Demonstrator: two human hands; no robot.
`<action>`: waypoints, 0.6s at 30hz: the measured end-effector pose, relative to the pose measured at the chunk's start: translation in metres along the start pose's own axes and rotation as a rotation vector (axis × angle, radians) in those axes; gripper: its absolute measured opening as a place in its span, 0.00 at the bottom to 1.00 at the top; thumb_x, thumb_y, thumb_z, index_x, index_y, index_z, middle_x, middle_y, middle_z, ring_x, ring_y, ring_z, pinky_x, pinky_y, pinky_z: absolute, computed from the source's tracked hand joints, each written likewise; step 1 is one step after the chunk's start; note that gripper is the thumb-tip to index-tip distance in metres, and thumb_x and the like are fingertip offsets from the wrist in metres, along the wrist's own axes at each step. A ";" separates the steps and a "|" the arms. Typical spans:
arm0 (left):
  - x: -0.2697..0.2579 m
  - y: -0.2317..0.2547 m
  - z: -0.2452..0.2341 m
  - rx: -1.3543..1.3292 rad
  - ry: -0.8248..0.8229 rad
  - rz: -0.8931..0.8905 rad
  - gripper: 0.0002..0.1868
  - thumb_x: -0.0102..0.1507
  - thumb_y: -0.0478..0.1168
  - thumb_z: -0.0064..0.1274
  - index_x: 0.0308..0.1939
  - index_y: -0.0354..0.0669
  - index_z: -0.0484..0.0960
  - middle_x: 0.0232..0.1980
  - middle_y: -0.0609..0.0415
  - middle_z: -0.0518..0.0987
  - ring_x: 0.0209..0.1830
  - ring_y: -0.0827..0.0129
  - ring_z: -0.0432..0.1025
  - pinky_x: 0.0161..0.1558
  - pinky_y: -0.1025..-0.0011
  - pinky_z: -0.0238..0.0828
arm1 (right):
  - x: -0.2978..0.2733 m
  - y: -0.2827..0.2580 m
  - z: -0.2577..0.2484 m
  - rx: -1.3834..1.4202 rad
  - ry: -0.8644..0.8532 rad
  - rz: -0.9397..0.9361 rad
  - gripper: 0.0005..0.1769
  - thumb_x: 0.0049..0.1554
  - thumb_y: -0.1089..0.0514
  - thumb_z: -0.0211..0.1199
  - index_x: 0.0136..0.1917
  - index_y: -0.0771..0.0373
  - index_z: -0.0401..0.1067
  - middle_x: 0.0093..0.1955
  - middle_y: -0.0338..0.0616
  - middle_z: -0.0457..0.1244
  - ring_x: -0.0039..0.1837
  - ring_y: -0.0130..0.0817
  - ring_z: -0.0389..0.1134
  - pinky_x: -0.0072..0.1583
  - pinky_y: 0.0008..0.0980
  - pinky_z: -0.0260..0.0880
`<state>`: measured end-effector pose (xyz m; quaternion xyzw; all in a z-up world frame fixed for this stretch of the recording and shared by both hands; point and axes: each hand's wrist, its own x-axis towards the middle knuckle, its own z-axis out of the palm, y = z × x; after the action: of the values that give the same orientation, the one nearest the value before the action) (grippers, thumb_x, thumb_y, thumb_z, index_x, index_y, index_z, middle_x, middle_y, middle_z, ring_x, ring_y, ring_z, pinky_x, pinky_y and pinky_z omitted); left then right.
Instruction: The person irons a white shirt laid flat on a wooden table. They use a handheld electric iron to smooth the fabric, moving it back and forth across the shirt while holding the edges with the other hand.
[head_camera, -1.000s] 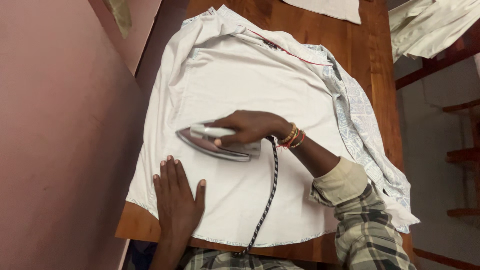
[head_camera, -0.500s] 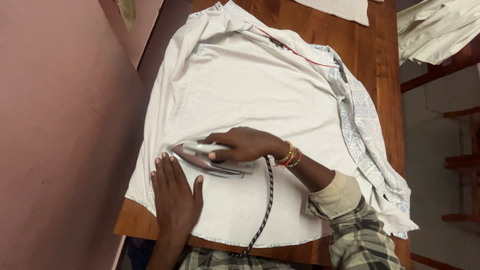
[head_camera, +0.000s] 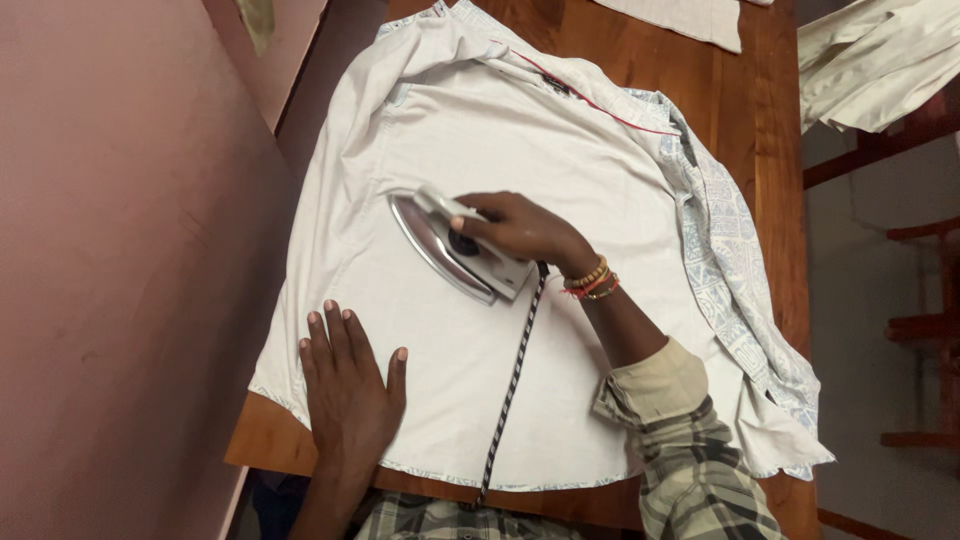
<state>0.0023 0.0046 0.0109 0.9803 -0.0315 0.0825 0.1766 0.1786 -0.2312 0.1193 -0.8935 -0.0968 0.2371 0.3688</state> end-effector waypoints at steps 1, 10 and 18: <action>0.000 0.000 -0.001 -0.002 0.004 0.003 0.42 0.70 0.58 0.35 0.71 0.20 0.57 0.78 0.26 0.51 0.82 0.38 0.40 0.76 0.44 0.36 | 0.003 -0.002 -0.002 -0.002 0.032 -0.030 0.31 0.59 0.37 0.58 0.67 0.59 0.73 0.40 0.43 0.70 0.38 0.29 0.65 0.41 0.32 0.66; 0.001 0.000 -0.002 0.010 0.010 0.007 0.42 0.69 0.58 0.37 0.71 0.19 0.57 0.78 0.25 0.52 0.81 0.38 0.41 0.75 0.44 0.37 | 0.012 0.002 -0.020 0.101 0.181 0.032 0.28 0.60 0.39 0.58 0.62 0.61 0.75 0.30 0.35 0.62 0.28 0.22 0.56 0.30 0.28 0.55; -0.001 0.002 -0.002 -0.001 0.048 0.009 0.41 0.69 0.57 0.38 0.71 0.20 0.58 0.78 0.26 0.54 0.81 0.38 0.43 0.75 0.44 0.40 | 0.053 0.011 -0.042 0.196 0.295 -0.025 0.26 0.61 0.39 0.58 0.60 0.62 0.76 0.30 0.31 0.60 0.28 0.19 0.54 0.30 0.25 0.51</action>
<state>0.0012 0.0037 0.0136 0.9779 -0.0315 0.1068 0.1772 0.2453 -0.2461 0.1186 -0.8772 -0.0292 0.1072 0.4671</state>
